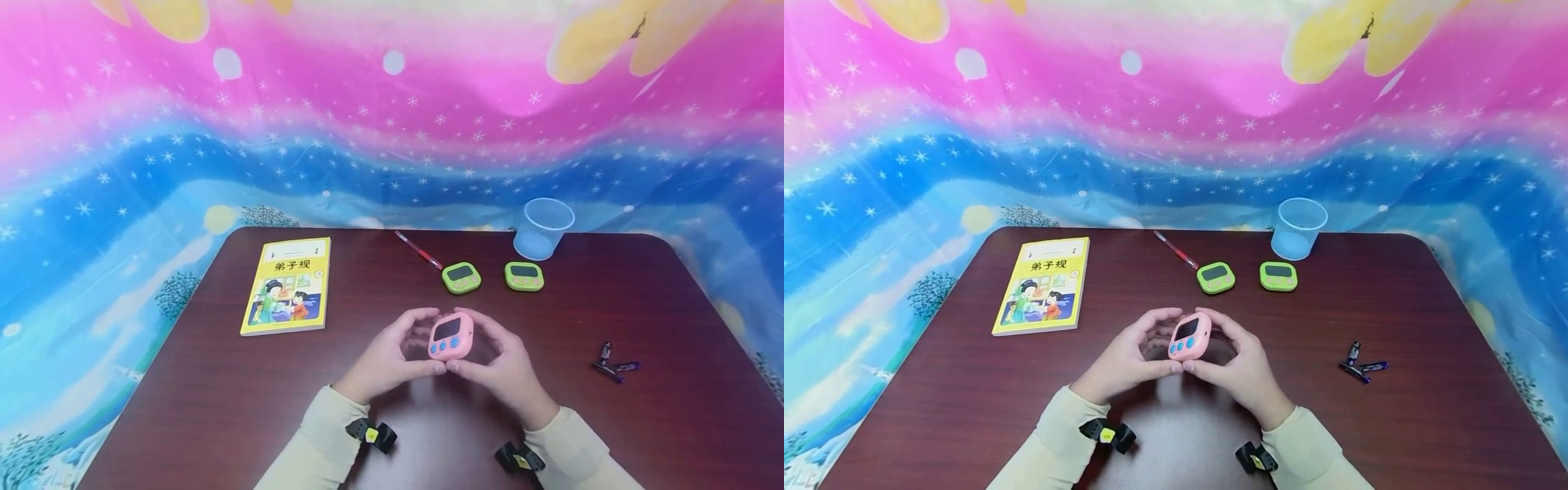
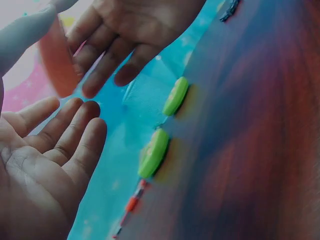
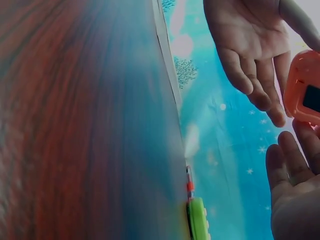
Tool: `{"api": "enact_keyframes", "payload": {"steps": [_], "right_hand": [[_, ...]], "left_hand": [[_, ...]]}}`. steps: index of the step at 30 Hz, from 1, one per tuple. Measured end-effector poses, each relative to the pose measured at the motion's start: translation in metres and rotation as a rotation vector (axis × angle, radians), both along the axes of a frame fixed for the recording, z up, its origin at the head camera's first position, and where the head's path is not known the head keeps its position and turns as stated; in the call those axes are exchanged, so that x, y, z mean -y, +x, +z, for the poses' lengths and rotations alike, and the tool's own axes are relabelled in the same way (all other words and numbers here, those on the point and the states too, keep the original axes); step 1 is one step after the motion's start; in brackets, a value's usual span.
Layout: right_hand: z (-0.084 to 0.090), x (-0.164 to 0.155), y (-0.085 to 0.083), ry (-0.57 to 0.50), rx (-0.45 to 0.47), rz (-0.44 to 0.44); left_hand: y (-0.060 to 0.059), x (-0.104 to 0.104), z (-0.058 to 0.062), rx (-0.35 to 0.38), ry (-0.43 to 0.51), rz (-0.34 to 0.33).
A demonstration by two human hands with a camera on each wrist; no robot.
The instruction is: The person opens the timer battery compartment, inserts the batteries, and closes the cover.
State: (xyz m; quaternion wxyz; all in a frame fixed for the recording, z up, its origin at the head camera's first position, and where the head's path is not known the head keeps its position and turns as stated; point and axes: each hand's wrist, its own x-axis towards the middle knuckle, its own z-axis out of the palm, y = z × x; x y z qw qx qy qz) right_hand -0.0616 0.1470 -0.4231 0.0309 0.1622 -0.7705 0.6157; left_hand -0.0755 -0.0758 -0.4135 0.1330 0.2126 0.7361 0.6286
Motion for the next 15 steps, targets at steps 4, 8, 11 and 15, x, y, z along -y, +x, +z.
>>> {"api": "enact_keyframes", "payload": {"steps": [4,8,11,15], "right_hand": [[-0.001,0.000,-0.002,0.043,-0.064,0.025],[-0.003,0.000,-0.004,0.079,-0.125,0.067],[-0.002,0.001,-0.004,0.110,-0.130,0.081],[-0.003,0.001,-0.003,0.138,-0.124,0.089]], "left_hand": [[0.000,0.004,0.007,-0.060,-0.032,0.003],[0.001,0.004,0.011,-0.113,-0.039,-0.007],[0.001,0.004,0.012,-0.127,-0.050,-0.019],[0.002,0.002,0.012,-0.132,-0.067,-0.031]]}}
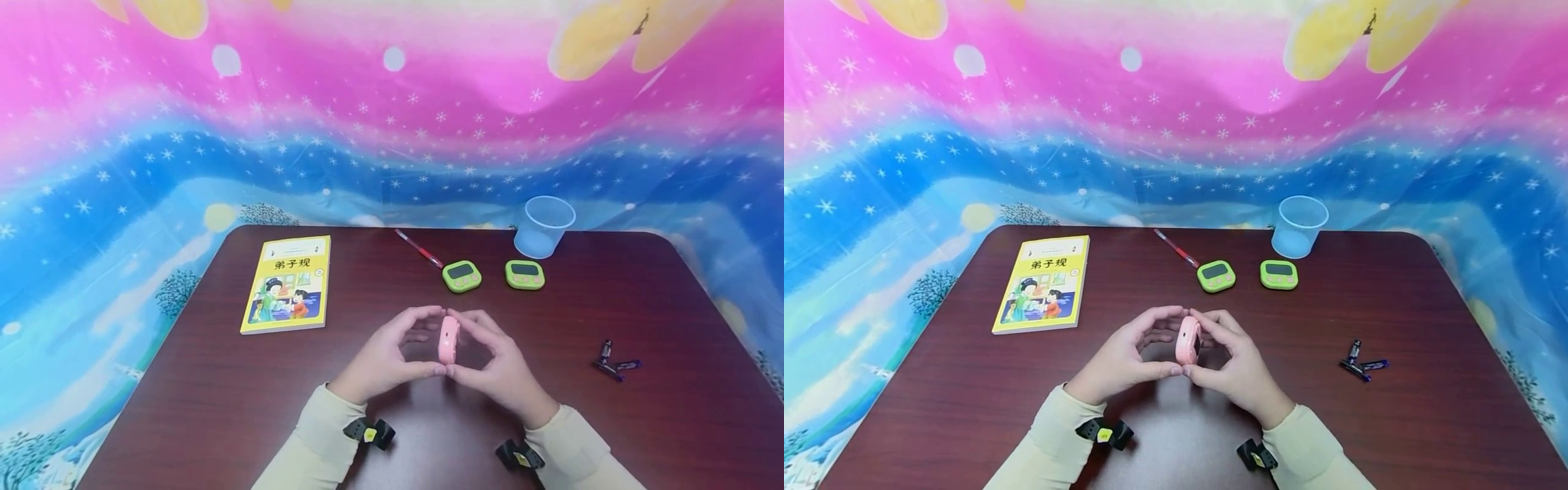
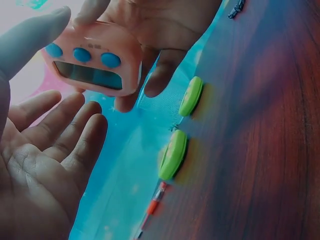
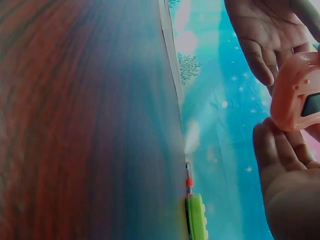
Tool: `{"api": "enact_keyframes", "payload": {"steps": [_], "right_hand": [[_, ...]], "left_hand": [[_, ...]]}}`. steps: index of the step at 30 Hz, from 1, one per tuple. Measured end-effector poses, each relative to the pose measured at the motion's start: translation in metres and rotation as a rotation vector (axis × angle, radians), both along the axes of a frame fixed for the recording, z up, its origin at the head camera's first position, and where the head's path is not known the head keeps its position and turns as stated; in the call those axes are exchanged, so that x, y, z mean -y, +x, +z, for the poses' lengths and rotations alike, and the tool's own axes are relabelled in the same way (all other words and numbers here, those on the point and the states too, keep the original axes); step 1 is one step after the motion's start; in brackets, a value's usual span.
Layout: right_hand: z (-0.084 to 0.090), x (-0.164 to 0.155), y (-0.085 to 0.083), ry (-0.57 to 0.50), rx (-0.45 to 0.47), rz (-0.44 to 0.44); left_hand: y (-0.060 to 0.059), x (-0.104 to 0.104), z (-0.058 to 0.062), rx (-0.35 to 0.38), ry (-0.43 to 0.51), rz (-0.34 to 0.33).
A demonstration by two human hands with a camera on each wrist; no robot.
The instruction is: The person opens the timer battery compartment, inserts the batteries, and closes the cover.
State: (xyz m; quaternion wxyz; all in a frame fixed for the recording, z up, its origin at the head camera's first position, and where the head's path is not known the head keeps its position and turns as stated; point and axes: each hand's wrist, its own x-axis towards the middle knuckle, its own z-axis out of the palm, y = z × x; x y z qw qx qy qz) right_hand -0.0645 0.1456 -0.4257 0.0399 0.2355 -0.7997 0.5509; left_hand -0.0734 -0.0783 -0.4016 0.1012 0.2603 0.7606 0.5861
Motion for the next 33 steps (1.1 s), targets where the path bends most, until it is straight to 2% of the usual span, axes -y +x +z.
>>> {"api": "enact_keyframes", "payload": {"steps": [6,16,22,26,33], "right_hand": [[-0.002,0.000,-0.002,0.003,-0.030,0.020],[-0.001,-0.002,-0.003,-0.020,-0.027,0.060],[-0.006,-0.005,-0.007,-0.025,0.056,0.066],[-0.008,-0.007,-0.007,-0.014,0.123,0.051],[-0.003,-0.011,-0.009,-0.016,0.102,0.037]], "left_hand": [[0.000,-0.002,0.000,-0.045,-0.031,-0.001],[-0.002,-0.002,-0.003,-0.137,-0.014,0.033],[-0.001,-0.001,0.000,-0.127,0.068,0.046],[-0.001,-0.001,0.002,-0.104,0.078,0.055],[-0.001,0.002,0.004,-0.071,0.051,0.074]]}}
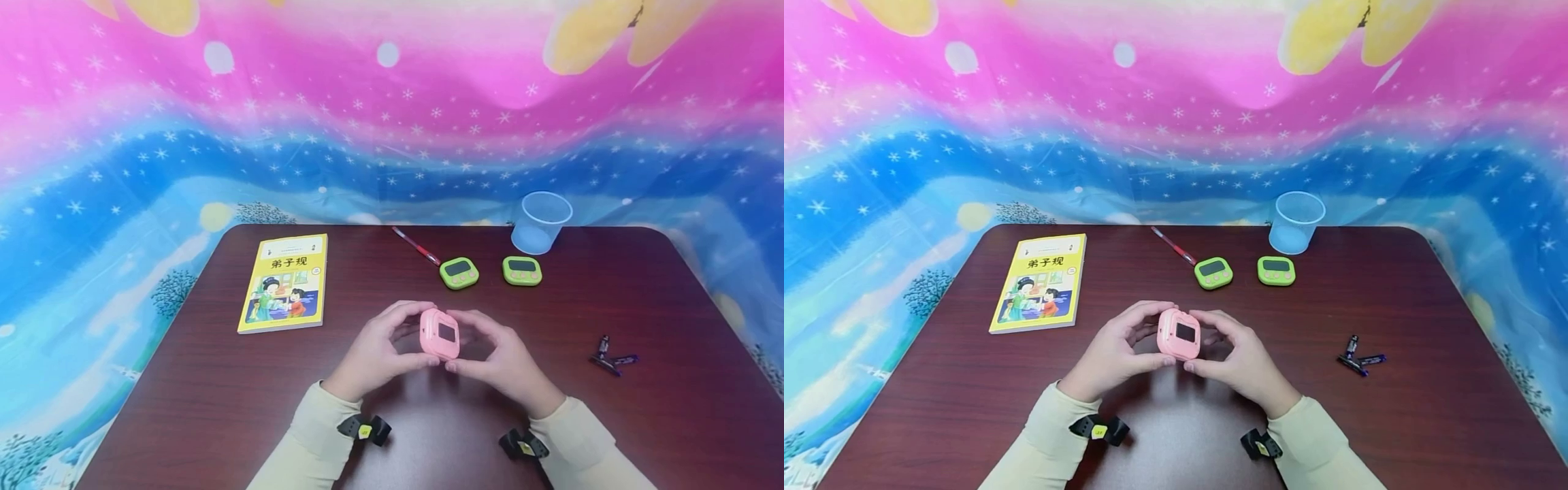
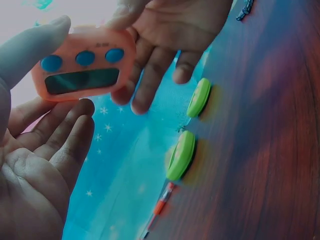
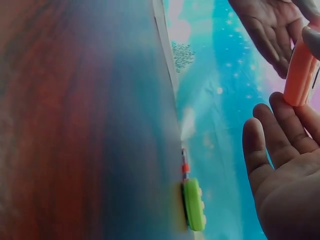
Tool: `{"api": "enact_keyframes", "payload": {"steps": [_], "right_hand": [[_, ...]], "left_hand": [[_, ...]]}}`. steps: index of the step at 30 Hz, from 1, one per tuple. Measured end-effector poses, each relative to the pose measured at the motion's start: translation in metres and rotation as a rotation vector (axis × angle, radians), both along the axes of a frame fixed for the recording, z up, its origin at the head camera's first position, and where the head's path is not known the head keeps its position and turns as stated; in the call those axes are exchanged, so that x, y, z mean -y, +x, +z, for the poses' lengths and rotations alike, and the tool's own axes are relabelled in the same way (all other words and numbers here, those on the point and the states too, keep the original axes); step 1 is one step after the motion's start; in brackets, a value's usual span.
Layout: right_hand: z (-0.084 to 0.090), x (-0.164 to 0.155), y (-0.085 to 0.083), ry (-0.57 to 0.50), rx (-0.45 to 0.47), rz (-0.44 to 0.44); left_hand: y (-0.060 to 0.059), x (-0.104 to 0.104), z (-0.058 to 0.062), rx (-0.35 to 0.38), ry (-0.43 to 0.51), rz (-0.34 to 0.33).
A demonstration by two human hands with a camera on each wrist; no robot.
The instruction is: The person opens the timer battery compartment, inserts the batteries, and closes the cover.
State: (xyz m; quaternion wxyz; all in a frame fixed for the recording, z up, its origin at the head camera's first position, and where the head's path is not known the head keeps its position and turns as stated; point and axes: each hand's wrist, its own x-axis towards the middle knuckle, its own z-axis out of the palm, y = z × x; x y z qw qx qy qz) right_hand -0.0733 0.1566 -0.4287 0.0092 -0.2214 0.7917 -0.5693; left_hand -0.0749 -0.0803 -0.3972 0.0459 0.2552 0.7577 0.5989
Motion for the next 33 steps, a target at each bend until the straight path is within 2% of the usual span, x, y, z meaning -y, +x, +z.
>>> {"api": "enact_keyframes", "payload": {"steps": [7,14,19,23,26,30,33], "right_hand": [[0.012,-0.005,0.000,0.004,-0.034,-0.034],[0.019,-0.008,0.002,-0.073,-0.020,-0.021],[0.017,-0.003,0.003,-0.199,0.046,0.003],[0.017,0.006,0.007,-0.300,0.126,-0.098],[0.017,0.016,0.010,-0.434,0.213,-0.176],[0.017,0.029,0.016,-0.636,0.318,-0.222],[0.015,0.035,0.020,-0.704,0.359,-0.220]], "left_hand": [[-0.002,0.004,-0.004,0.017,-0.033,0.022],[-0.002,0.002,-0.009,0.066,-0.062,0.038],[-0.002,-0.001,-0.010,0.063,-0.037,0.106],[-0.001,-0.006,-0.012,0.013,0.017,0.179],[0.000,-0.011,-0.015,-0.020,0.043,0.235],[0.002,-0.019,-0.019,-0.079,0.044,0.306],[0.003,-0.024,-0.022,-0.134,0.020,0.359]]}}
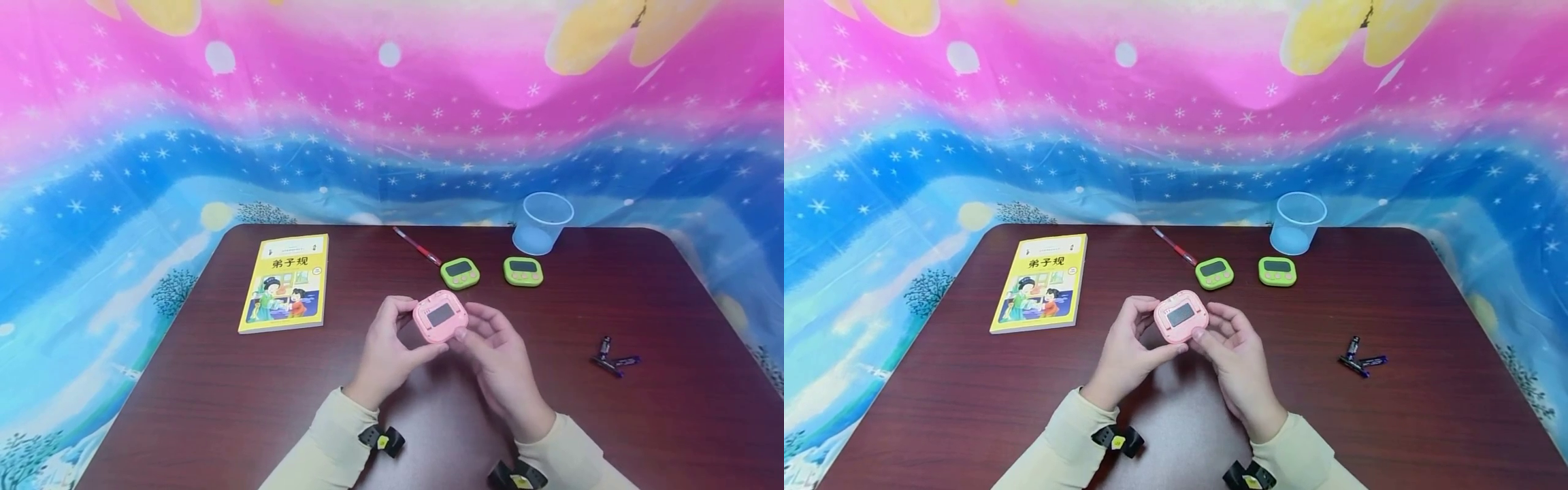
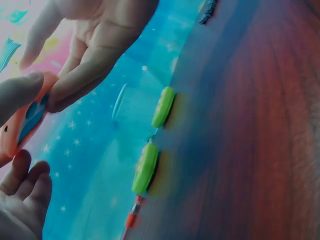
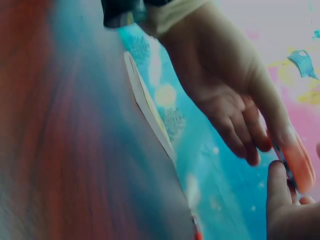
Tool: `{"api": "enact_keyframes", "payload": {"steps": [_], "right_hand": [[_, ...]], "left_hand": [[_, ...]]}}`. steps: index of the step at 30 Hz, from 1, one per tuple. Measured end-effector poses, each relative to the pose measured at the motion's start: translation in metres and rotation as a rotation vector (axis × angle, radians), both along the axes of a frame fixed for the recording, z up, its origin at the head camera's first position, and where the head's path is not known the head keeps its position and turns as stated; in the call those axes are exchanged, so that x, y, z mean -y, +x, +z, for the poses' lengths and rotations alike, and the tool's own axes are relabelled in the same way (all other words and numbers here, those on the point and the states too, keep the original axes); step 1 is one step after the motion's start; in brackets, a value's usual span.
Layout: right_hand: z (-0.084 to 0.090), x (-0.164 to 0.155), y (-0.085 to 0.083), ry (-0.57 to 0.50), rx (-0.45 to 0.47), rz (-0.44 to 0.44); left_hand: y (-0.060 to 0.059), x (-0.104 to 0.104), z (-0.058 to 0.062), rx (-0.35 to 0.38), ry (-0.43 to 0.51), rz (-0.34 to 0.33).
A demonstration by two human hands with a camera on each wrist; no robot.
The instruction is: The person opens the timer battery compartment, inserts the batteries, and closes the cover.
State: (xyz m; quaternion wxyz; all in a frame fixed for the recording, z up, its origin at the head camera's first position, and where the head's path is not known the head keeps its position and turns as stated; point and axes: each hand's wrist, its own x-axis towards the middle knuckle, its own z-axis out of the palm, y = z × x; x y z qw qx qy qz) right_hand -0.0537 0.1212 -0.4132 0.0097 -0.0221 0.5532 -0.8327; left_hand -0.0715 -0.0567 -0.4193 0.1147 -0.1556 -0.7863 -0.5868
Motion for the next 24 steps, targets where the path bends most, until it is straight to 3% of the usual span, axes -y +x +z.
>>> {"api": "enact_keyframes", "payload": {"steps": [4,11,19,24], "right_hand": [[-0.001,0.003,0.002,0.005,0.023,-0.004],[0.000,0.000,-0.001,0.067,0.055,-0.024],[0.001,-0.008,-0.006,0.077,0.034,-0.019],[0.003,-0.015,-0.008,0.060,-0.011,-0.007]], "left_hand": [[0.003,-0.005,-0.002,-0.052,-0.058,0.051],[0.004,-0.007,-0.002,-0.107,-0.116,0.061],[0.001,0.006,0.003,-0.078,-0.167,-0.027],[-0.002,0.013,0.008,-0.051,-0.142,-0.095]]}}
